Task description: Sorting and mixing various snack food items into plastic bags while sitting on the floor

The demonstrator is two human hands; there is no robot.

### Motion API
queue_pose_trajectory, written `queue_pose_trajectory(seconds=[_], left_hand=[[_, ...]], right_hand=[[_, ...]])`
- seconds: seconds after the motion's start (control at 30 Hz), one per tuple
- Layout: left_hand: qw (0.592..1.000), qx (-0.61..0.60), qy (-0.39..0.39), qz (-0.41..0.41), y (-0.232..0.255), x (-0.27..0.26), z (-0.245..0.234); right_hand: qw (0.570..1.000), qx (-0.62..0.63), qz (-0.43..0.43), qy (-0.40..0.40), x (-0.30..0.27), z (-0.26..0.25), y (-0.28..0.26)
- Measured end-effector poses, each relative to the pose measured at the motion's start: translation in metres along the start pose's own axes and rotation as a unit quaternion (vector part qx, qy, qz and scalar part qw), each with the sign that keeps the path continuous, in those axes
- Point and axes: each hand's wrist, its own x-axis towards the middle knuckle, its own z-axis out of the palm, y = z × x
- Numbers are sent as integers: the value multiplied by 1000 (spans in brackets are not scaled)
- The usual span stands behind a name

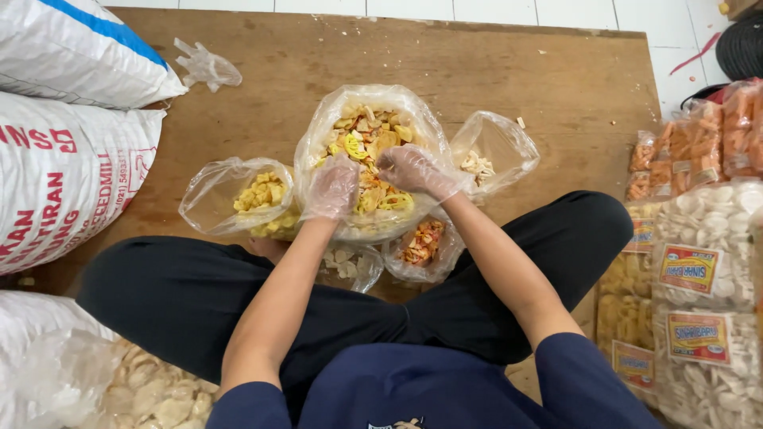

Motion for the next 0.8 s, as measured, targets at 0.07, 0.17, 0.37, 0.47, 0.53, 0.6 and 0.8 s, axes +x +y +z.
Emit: queue_pose_trajectory(seconds=[0.07, 0.17, 0.37, 0.47, 0.53, 0.6, 0.8], left_hand=[[993, 107, 40, 10, -5, 1, 1], [996, 56, -54, -39, 8, -1, -7], [996, 62, -6, -61, -3, 3, 17], [995, 66, 22, -73, -8, 10, 28], [994, 68, 37, -79, -11, 13, 36], [993, 70, 52, -84, -14, 16, 44], [987, 75, 103, -100, -18, 21, 70]], right_hand=[[999, 28, 15, 9, 16, 12, 8], [996, 85, -13, 33, 29, 20, 5], [996, -51, 0, 70, 48, 21, -2], [996, -79, 3, 51, 42, 6, -34], [996, -72, -2, 44, 45, 4, -36], [997, -64, -5, 37, 35, -7, -49], [989, -141, -35, 31, 66, 28, -3]])
